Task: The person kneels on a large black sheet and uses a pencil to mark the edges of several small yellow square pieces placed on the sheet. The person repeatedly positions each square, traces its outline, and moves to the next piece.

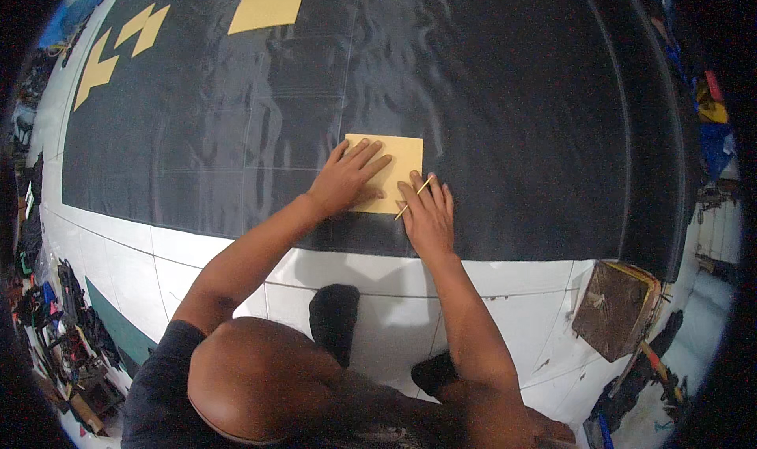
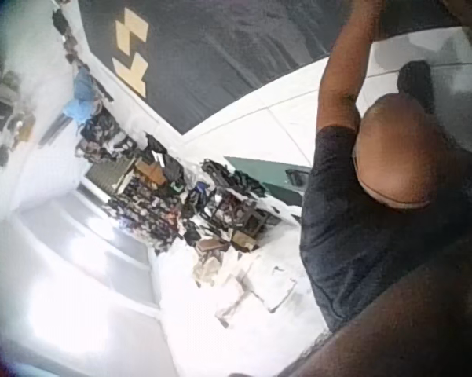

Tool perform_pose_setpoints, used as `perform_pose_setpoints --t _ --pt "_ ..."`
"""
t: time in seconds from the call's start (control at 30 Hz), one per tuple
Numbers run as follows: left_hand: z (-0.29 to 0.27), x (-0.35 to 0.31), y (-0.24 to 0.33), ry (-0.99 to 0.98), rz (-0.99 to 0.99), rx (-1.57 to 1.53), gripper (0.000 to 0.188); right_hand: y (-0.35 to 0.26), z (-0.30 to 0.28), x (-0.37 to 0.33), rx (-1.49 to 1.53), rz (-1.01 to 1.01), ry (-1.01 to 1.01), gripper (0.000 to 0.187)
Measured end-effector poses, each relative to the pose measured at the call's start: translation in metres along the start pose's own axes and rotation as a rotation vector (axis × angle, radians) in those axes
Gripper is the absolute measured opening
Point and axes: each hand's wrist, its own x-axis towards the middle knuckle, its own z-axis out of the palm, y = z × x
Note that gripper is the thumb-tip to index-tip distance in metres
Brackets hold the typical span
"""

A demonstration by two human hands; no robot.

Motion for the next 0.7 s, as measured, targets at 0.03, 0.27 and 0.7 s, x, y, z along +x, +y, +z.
perform_pose_setpoints --t 0.03,0.27,0.7 --pt "0.0 0.007 -0.015 0.037 -0.023 -0.027 0.074 0.001 0.006 0.012 -0.072 -0.019 0.016 0.037" --pt "-0.036 0.014 -0.092 0.127 -0.297 -0.094 0.062 0.022 0.002 0.068 -0.063 0.058 -0.023 0.037" --pt "-0.04 0.007 -0.092 -0.04 -0.253 -0.026 0.074 0.015 0.01 0.066 0.007 0.032 0.008 0.035"
